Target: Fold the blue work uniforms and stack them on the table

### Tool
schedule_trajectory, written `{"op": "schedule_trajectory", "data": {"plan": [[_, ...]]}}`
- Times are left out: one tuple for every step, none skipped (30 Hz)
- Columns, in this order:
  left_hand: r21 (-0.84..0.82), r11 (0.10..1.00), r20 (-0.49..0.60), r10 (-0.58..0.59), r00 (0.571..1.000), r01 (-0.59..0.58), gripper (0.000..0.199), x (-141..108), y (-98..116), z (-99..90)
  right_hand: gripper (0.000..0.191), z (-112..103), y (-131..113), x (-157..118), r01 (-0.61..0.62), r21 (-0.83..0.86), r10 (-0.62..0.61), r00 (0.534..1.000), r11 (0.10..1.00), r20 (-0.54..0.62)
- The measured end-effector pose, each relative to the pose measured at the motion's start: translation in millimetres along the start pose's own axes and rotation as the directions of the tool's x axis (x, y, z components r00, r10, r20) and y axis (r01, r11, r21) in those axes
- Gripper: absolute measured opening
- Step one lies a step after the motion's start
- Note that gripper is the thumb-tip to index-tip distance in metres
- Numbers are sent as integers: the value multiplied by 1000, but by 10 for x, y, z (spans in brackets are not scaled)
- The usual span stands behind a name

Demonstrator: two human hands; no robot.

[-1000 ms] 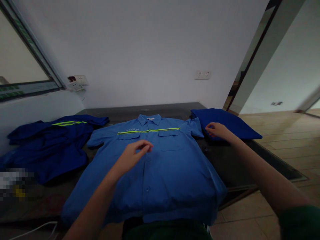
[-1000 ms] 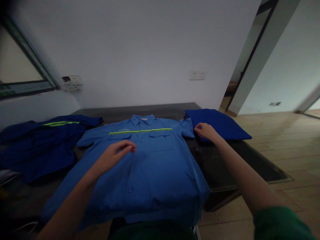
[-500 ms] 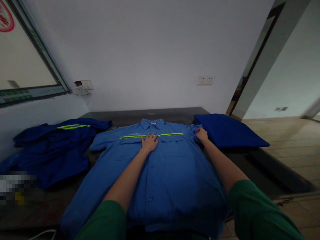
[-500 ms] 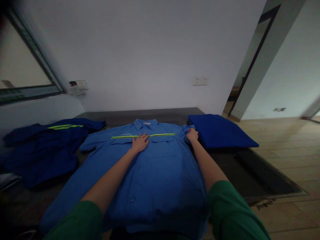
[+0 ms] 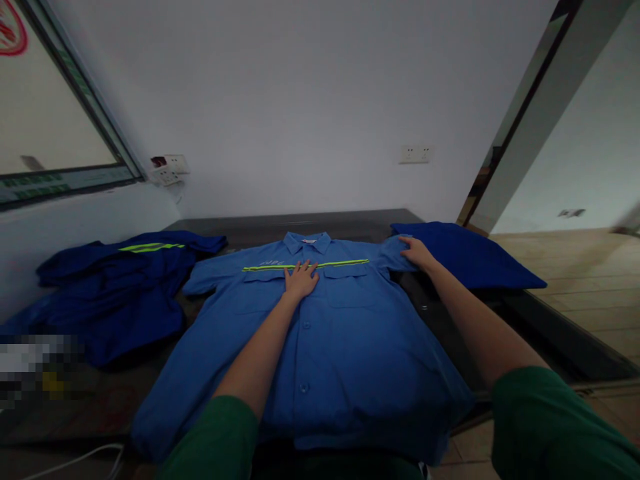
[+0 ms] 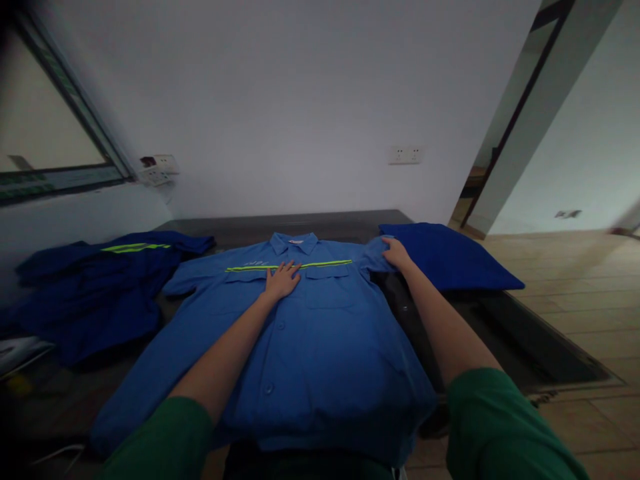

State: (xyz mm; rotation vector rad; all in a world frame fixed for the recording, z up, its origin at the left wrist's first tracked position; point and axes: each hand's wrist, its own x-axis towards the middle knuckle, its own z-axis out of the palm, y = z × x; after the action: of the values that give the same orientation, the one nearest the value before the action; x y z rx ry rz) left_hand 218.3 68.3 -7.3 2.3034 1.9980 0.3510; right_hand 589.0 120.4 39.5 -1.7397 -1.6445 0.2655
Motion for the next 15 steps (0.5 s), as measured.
{"op": "schedule_trajectory", "data": {"plan": [[-3, 1000, -5, 4, 1000, -4, 52, 4, -6, 13, 63, -51, 8, 14, 21, -34, -22, 1000, 999, -9], [-7, 1000, -13, 8, 1000, -8, 52, 8, -12, 24, 65, -90, 23, 11, 37, -86, -39, 999, 996, -20], [-11, 1000, -20, 9, 1000, -9, 52, 10, -17, 32, 65, -116, 45, -9, 47, -143, -52, 998, 989, -31], [-16, 1000, -27, 8, 1000, -9, 51, 13, -21, 38, 64, -130, 72, -46, 49, -201, -58, 998, 978, -39], [-21, 1000, -29, 7, 1000, -8, 51, 14, -24, 40, 63, -134, 100, -101, 44, -255, -57, 997, 966, -46], [-25, 1000, -27, 6, 1000, -6, 51, 15, -25, 40, 61, -133, 128, -168, 34, -298, -52, 997, 954, -54], [-27, 1000, -22, 5, 1000, -6, 51, 15, -25, 37, 59, -128, 149, -243, 21, -320, -44, 997, 947, -65], [-27, 1000, -17, 6, 1000, -6, 52, 14, -24, 32, 57, -122, 161, -322, 11, -330, -40, 996, 944, -82], [-25, 1000, -12, 8, 1000, -8, 52, 12, -22, 26, 55, -115, 158, -398, 6, -354, -47, 993, 935, -107], [-22, 1000, -10, 9, 1000, -9, 52, 9, -19, 20, 53, -106, 140, -468, 3, -387, -63, 988, 922, -141], [-18, 1000, -12, 9, 1000, -10, 52, 6, -15, 15, 50, -93, 104, -528, 4, -426, -88, 980, 905, -179], [-13, 1000, -15, 9, 1000, -9, 52, 2, -11, 11, 48, -74, 53, -572, 11, -465, -123, 969, 885, -213], [-8, 1000, -16, 8, 1000, -9, 52, -2, -7, 8, 47, -45, -9, -599, 30, -500, -168, 958, 866, -233], [-4, 1000, -16, 7, 1000, -7, 52, -4, -3, 7, 46, -5, -77, -609, 67, -523, -218, 948, 850, -233], [0, 1000, -15, 5, 1000, -5, 52, -6, 0, 7, 45, 46, -144, -601, 120, -529, -266, 941, 840, -208]]}}
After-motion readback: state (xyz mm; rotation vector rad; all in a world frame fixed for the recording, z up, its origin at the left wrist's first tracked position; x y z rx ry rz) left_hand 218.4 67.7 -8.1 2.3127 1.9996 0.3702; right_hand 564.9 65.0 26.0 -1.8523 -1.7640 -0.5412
